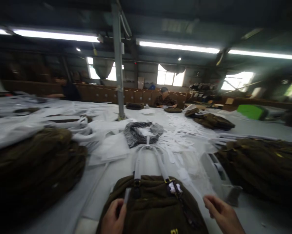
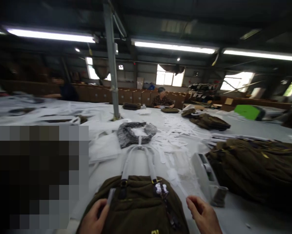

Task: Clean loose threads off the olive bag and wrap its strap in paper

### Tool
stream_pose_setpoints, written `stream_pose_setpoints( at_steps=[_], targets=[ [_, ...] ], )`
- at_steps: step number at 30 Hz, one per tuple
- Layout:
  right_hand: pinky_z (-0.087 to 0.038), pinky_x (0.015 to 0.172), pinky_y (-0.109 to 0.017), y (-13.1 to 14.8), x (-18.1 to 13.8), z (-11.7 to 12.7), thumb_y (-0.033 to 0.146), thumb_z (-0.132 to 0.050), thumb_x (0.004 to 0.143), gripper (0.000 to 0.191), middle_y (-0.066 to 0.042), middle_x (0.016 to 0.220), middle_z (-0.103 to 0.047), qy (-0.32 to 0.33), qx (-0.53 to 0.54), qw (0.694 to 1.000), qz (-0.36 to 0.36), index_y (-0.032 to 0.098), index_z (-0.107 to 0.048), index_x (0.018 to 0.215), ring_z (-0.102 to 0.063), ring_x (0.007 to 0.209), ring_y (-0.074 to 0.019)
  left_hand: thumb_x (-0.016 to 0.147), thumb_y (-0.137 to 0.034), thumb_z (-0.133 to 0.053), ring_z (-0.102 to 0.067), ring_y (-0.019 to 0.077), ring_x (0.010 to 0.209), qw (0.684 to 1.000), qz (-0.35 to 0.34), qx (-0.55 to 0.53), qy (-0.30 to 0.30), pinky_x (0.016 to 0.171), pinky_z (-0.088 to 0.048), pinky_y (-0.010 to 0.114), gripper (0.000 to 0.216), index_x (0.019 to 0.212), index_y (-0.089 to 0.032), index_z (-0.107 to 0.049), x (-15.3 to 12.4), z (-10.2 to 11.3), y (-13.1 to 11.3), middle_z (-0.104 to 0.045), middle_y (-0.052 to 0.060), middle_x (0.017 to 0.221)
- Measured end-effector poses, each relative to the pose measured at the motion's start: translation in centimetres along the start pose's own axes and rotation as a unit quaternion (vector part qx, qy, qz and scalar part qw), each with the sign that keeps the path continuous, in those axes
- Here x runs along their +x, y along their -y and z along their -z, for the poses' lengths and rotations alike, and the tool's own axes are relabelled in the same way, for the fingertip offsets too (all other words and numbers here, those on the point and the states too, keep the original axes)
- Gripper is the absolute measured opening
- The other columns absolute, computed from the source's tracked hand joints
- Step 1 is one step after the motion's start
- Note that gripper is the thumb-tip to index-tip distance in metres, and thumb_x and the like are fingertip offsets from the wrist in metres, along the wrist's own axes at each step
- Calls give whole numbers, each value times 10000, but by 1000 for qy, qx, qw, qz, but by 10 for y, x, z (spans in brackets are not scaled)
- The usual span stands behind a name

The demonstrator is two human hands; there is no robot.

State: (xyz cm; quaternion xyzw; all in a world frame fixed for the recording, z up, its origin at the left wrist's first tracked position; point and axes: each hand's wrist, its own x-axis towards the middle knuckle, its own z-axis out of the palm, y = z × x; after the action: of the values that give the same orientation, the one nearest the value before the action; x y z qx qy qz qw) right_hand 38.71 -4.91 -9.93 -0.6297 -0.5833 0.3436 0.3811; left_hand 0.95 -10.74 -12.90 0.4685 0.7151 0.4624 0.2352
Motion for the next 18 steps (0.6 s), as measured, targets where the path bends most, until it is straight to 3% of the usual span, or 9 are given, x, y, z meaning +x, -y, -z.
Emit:
stream_pose_setpoints(
  at_steps=[2,4,7,12,18],
  targets=[
    [-461,619,-248,40,-4,-42,503,-559,743,328,-43,739,-650,114,31,991,56,195,-652,806,-585,710,-207,778,-538,-451,-604,175,772,1000,-4,-16,14,720,-476,255,363,789,-199,-580,-4,3,1,-647,4,771],
    [-448,636,-239,79,-12,-84,448,-544,785,271,-28,731,-636,205,32,970,124,197,-646,786,-570,713,-191,809,-449,-437,-588,164,759,1000,-6,-10,3,717,-453,243,284,782,-195,-563,-7,3,-3,-627,5,763],
    [-418,590,-224,122,-22,-140,367,-548,795,222,-7,674,-622,285,27,937,200,179,-652,740,-544,644,-158,819,-376,-431,-572,160,748,1000,-12,-11,-13,719,-434,242,221,771,-190,-540,-11,3,-12,-596,10,753],
    [-408,607,-213,144,-24,-198,260,-537,788,188,-5,676,-660,324,27,915,239,154,-678,724,-575,655,-151,822,-344,-408,-562,171,770,999,-6,-31,-2,733,-429,264,196,759,-193,-516,-15,7,-19,-577,23,767],
    [-401,592,-212,138,-16,-216,241,-531,778,209,-14,644,-677,305,-23,921,240,146,-690,681,-589,618,-149,834,-287,-384,-548,171,785,999,-4,-51,-12,759,-415,285,166,757,-194,-499,-14,6,-18,-551,24,777]
  ],
)
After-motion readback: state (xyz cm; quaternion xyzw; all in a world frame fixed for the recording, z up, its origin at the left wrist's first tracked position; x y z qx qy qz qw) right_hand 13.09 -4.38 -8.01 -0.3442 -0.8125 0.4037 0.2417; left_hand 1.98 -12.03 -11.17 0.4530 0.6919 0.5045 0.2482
